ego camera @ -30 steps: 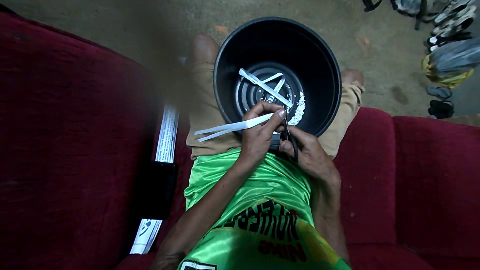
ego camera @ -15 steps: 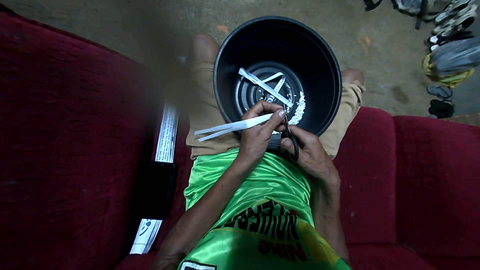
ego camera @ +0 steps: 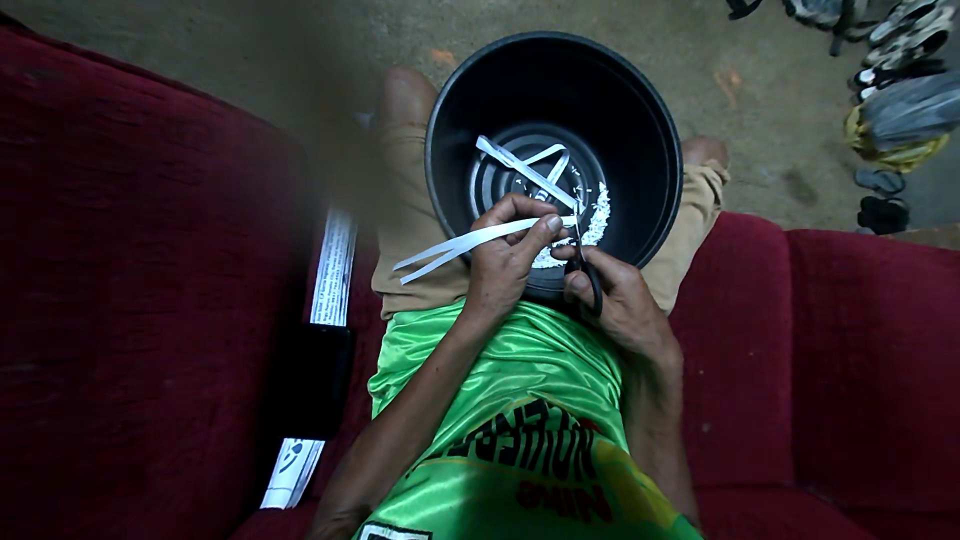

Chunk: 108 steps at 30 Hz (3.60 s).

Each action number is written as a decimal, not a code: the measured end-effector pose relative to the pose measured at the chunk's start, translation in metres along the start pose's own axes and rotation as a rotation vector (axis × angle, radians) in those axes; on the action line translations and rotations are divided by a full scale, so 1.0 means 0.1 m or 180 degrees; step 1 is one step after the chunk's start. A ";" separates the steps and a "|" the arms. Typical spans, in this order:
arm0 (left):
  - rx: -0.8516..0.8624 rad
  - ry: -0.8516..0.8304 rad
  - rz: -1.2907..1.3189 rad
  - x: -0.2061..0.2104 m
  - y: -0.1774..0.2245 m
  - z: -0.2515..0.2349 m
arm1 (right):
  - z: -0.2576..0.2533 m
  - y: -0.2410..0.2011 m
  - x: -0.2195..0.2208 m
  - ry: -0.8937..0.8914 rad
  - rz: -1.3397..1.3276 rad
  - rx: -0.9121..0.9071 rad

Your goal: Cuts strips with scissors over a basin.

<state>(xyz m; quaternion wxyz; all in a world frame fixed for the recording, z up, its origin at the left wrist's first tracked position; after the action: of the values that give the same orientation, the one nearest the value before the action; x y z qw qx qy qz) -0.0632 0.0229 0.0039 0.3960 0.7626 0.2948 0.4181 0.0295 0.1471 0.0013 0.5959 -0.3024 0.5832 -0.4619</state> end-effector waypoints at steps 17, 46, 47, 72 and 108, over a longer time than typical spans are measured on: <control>0.0096 0.0194 0.0361 -0.02 -0.06 -0.07 | 0.02 0.06 0.04 -0.0286 -0.0189 0.0186; 0.0055 0.0220 0.0376 -0.01 -0.09 -0.04 | -0.01 0.03 0.06 -0.0197 -0.0011 0.0115; 0.0058 0.0214 0.0371 -0.01 -0.09 -0.03 | -0.01 0.03 0.06 -0.0183 -0.0016 0.0105; 0.0067 0.0218 0.0355 0.02 -0.07 -0.02 | -0.02 0.03 0.06 -0.0149 -0.0072 0.0026; 0.0113 0.0231 0.0243 0.02 -0.07 0.01 | 0.01 0.01 0.06 -0.0123 -0.0168 0.0035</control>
<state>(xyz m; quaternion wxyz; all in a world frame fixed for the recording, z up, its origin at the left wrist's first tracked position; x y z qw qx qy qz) -0.0628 0.0276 -0.0017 0.3552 0.7645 0.2870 0.4550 0.0303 0.1419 -0.0017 0.5963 -0.3233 0.5608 -0.4747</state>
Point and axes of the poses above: each hand's wrist, its own z-axis away from the middle knuckle, its own x-axis out of the palm, y = z × x, the point moved 7 cm from there along -z, towards the middle knuckle, and after that the axes turned 13 degrees about x, right-handed, at the moved point
